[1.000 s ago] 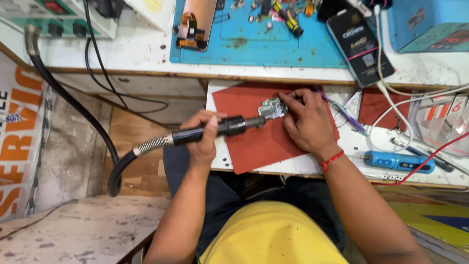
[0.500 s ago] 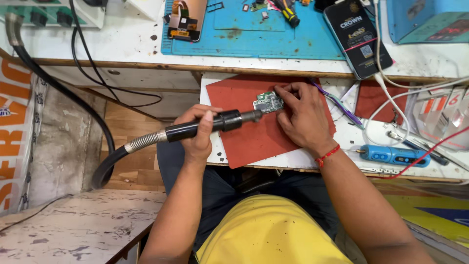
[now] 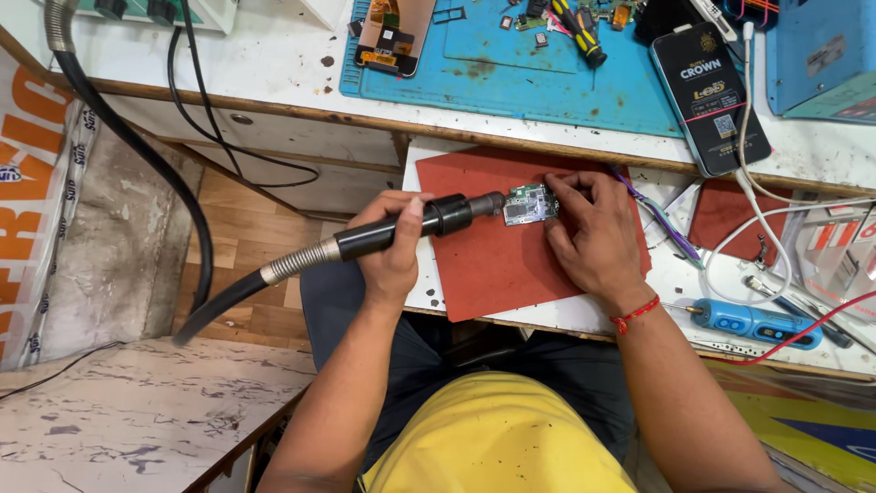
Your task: The person handles a circuit board on a red mat, applying a substance to its surface with a small brush and then using a heat gun to apply heat to specific components.
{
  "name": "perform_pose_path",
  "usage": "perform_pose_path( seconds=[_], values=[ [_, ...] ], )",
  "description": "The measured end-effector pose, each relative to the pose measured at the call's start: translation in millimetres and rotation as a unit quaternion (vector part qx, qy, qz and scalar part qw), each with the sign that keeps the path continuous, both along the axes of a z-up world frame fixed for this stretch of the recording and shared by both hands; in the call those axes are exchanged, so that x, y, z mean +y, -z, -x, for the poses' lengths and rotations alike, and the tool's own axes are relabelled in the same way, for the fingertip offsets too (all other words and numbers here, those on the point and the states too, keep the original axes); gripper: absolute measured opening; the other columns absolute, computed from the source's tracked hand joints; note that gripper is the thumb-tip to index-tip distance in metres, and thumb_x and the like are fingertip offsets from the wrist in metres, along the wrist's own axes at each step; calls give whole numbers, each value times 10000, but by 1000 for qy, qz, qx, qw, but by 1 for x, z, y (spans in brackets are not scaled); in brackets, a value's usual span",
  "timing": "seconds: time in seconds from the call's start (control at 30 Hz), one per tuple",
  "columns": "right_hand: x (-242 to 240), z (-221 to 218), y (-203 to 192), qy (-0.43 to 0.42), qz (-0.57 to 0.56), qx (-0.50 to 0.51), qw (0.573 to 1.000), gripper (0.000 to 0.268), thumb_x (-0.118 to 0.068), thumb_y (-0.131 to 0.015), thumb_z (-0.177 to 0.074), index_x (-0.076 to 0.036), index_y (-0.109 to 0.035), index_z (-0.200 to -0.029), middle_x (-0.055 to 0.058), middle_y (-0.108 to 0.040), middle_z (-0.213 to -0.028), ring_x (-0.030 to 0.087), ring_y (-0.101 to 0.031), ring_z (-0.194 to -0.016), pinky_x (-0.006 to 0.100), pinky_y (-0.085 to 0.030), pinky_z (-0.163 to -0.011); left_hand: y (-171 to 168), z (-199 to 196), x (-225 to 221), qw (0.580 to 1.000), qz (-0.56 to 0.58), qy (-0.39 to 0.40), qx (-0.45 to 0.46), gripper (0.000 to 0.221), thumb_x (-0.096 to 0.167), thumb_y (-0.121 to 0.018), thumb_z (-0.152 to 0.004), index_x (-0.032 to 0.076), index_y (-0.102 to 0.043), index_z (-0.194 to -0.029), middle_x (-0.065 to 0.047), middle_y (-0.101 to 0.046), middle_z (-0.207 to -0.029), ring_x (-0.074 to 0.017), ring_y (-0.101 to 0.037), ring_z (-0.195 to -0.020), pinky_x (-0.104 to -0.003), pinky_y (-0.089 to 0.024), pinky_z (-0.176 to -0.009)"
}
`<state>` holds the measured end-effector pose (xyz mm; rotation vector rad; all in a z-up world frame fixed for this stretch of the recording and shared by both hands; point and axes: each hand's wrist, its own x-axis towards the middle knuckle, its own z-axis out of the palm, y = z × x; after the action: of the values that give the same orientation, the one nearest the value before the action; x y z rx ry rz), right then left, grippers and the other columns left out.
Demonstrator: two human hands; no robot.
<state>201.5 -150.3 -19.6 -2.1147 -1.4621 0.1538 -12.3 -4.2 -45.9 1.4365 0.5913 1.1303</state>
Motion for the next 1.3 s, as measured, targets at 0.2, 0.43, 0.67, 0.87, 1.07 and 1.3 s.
perform_pose_path(
  seconds=[0.2,0.43,0.67,0.87,1.07,1.3],
  values=[
    [1,1,-2,-1,-11,-12,1000,579,-109,-727,-826,-93,-669,-1402,118,-598,-1220,325,-538,-1159,444,-448,-1020,1,-2,0,1000,-13,-23,10,247,218,-651,-1002,-11,-688,-916,-108,-746,-930,-142,-681,-822,-305,-554,-791],
    [4,2,-2,-15,-9,-35,999,540,-132,-752,-795,-143,-706,-1333,110,-608,-1208,328,-534,-1146,452,-445,-1014,6,-2,-1,999,18,-29,-8,282,248,-647,-1025,-1,-677,-896,-107,-752,-949,-144,-697,-866,-312,-566,-845],
    [0,2,-1,-6,2,-27,1000,550,-122,-749,-816,-94,-689,-1362,118,-594,-1224,328,-527,-1149,453,-440,-1015,8,0,0,1000,-29,-3,-1,283,267,-664,-1010,37,-662,-846,-95,-756,-913,-130,-711,-823,-298,-580,-784],
    [0,4,4,25,-1,-23,999,559,-120,-750,-802,-55,-673,-1352,130,-576,-1224,343,-510,-1150,453,-445,-1011,6,2,2,1000,-24,5,-5,275,258,-663,-1016,31,-667,-862,-108,-754,-935,-148,-714,-856,-292,-573,-824],
    [-2,3,4,22,1,-11,1000,547,-110,-746,-826,-66,-676,-1367,138,-569,-1227,342,-505,-1152,451,-441,-1014,2,3,-1,999,-35,10,4,274,247,-671,-1006,10,-673,-867,-122,-752,-947,-160,-707,-865,-306,-563,-833],
    [0,2,3,14,-4,-19,1000,531,-112,-747,-836,-68,-681,-1361,133,-574,-1230,333,-511,-1162,442,-440,-1031,2,0,-2,999,-12,-4,34,287,273,-675,-989,7,-703,-884,-111,-743,-903,-142,-679,-796,-298,-548,-759]
  ],
)
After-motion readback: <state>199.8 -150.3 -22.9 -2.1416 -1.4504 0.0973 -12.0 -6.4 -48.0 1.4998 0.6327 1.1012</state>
